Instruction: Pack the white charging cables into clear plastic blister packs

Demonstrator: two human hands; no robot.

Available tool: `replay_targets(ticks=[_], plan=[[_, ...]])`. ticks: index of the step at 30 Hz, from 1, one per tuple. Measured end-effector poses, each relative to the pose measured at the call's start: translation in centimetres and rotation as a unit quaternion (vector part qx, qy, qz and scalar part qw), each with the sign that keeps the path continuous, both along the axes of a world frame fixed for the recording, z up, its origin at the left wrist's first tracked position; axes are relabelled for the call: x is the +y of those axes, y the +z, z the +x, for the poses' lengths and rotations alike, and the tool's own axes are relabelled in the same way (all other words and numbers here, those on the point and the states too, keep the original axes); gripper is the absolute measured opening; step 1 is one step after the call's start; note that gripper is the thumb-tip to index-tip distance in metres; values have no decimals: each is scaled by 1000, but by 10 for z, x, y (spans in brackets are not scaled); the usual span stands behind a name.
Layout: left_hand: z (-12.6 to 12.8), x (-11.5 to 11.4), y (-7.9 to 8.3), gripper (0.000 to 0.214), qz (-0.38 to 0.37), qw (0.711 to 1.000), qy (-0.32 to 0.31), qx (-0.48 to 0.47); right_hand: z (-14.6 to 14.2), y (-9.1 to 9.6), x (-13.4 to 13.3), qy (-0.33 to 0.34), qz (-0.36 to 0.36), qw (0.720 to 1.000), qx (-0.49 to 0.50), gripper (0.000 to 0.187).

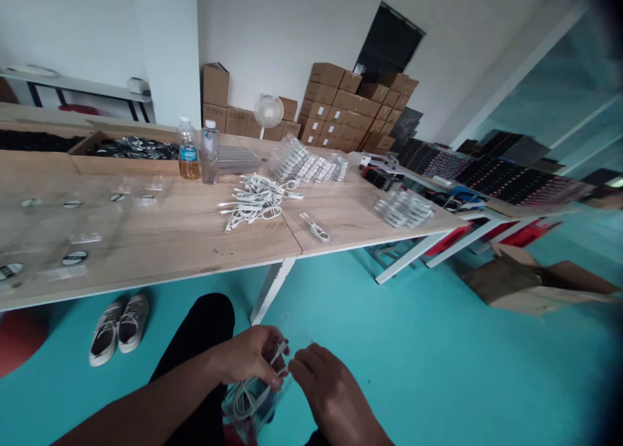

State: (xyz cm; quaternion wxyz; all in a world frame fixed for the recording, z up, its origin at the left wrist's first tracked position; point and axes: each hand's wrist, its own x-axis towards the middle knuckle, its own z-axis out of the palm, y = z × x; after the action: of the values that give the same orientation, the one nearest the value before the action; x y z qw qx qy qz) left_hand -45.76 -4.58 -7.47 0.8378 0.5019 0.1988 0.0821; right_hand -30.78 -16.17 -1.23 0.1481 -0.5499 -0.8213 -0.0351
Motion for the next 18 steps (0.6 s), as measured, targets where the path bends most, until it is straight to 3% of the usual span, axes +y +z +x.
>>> replay_targets(ticks=[7, 11, 14, 15, 18], plan=[[-2, -1, 3, 55, -70, 996, -43, -21, 10, 23, 3, 102, 85, 980, -149, 14], [-1, 2, 7, 61, -28, 1000, 1, 2, 13, 20, 2, 90, 75, 982, -149, 18], [2, -1, 10, 52, 129, 988, 75, 26, 8, 2, 1, -51, -14, 999, -1, 28], [3, -3, 11, 46, 198, 974, 101, 29, 5, -4, 2, -120, -68, 987, 86, 31], [9, -9, 11, 36, 334, 926, 171, 44, -2, -19, 7, -266, -187, 890, 320, 35]])
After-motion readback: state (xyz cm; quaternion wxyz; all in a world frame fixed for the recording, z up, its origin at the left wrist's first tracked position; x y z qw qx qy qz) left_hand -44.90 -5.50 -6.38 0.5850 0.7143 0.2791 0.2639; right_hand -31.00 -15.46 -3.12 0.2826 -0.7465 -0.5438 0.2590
